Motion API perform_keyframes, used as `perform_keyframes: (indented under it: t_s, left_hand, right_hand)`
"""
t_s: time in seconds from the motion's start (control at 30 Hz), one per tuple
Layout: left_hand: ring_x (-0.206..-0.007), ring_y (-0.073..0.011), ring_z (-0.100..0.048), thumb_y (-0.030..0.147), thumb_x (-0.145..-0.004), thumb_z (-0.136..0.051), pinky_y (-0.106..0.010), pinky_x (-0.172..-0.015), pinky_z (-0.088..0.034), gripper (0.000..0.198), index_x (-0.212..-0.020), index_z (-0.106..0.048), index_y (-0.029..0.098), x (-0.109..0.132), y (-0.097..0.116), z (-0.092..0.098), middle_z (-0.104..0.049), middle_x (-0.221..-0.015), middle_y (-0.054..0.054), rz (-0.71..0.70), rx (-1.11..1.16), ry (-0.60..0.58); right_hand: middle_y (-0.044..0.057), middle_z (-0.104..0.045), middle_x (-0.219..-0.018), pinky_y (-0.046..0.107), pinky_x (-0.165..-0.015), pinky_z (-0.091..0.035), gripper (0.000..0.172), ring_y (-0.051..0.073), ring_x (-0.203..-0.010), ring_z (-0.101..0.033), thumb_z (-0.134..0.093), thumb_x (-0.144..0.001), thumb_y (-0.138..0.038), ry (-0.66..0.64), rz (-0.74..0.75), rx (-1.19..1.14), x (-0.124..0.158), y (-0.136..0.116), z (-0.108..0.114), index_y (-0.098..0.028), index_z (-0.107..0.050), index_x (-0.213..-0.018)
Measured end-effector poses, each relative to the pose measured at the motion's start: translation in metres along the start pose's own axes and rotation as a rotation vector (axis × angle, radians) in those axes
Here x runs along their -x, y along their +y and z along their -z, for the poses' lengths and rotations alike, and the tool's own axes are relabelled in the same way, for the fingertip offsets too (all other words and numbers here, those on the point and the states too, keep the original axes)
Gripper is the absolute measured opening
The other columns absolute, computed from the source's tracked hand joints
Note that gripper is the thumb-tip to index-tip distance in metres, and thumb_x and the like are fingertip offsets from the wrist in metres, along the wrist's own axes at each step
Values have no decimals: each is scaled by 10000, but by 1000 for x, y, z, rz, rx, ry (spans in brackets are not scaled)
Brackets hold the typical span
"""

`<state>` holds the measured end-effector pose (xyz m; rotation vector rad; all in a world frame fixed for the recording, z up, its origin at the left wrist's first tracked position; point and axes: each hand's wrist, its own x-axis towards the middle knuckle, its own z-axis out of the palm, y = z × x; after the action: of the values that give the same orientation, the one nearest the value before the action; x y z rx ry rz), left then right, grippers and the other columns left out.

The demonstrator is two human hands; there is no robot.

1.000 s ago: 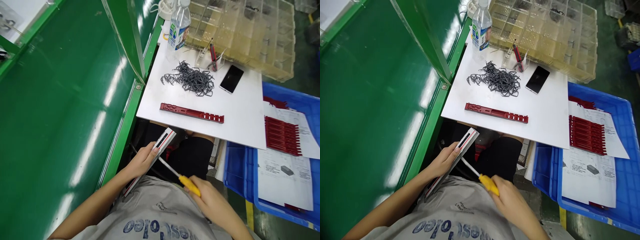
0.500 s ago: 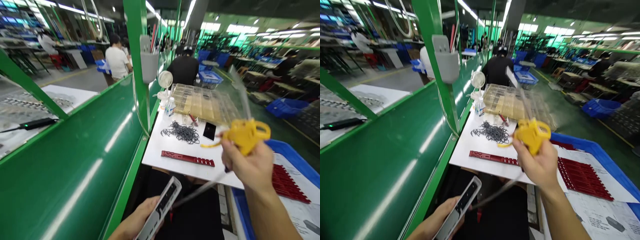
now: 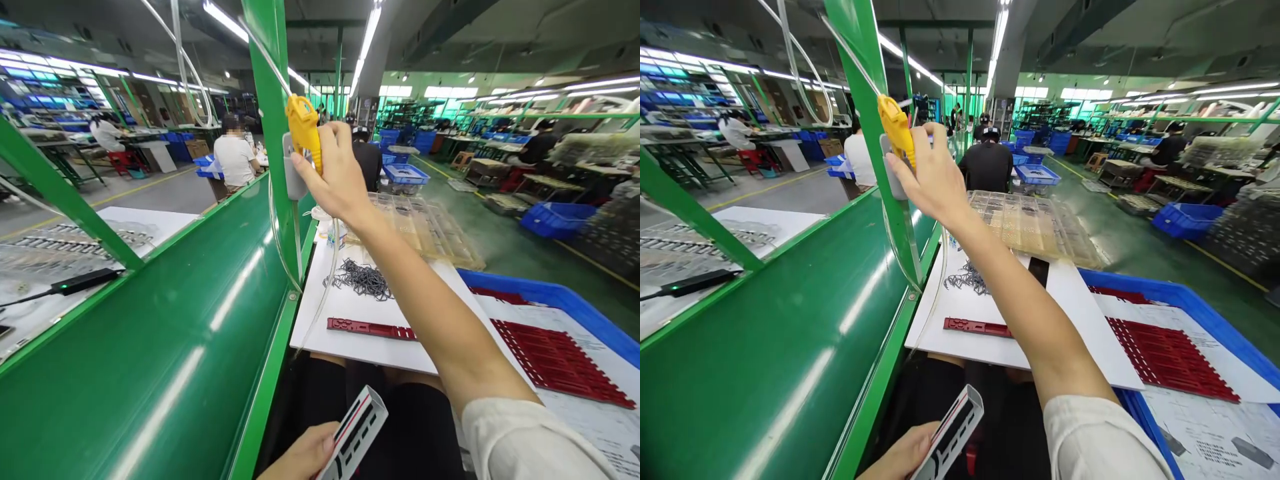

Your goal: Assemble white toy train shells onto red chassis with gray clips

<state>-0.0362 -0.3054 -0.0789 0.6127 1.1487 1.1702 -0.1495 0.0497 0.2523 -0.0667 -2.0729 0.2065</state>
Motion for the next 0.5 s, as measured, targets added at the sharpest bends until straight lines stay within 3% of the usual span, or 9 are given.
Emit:
perform_keyframes:
  t_s: [0.1,0.2,0.3,0.33,0.4,0.5]
  left_hand:
    - [-1256,-338,-633,924,-839,-762,-461,-1160,-506,904,-1467,-777,273,1,-3,-1,-720,-1412,-106,29,36,26]
    - [-838,-198,-617,939,-824,-761,-350,-814,-587,899,-1393,-801,244,-3,8,-6,-715,-1126,-72,62,33,-37]
    - [-649,-129,-480,928,-845,-743,-276,-600,-498,875,-1326,-812,200,-7,20,-11,-608,-912,-22,86,28,-125]
    - [-675,-141,-500,927,-852,-736,-286,-626,-512,874,-1330,-813,200,-7,22,-12,-613,-926,-28,81,9,-132]
    - [-874,-212,-613,910,-884,-723,-348,-832,-573,851,-1383,-806,226,-6,21,-11,-686,-1076,-67,54,-37,-101]
    - [-1233,-323,-616,887,-894,-742,-435,-1139,-472,868,-1508,-750,273,-6,11,-6,-715,-1347,-95,74,-52,-96]
  right_hand:
    - [157,-550,-1574,575,-1275,-493,630,362,-1488,-565,-442,-1122,-771,-79,57,-16,41,10,23,-263,-559,-1477]
    - [130,-664,-1451,565,-1202,-552,613,343,-1381,-649,-454,-1138,-729,-202,43,-86,79,21,40,-269,-547,-1533]
    - [94,-744,-1308,534,-1090,-616,598,322,-1202,-744,-504,-1140,-672,-300,-13,-148,108,24,47,-277,-521,-1588]
    - [87,-760,-1279,520,-1049,-633,591,311,-1140,-763,-525,-1136,-654,-310,-28,-164,114,23,47,-278,-517,-1593]
    - [86,-783,-1254,494,-979,-656,574,289,-1040,-778,-562,-1128,-628,-295,-52,-196,120,22,46,-269,-526,-1575]
    - [109,-792,-1283,477,-931,-664,555,273,-985,-777,-586,-1125,-605,-210,-85,-241,115,20,41,-242,-539,-1542]
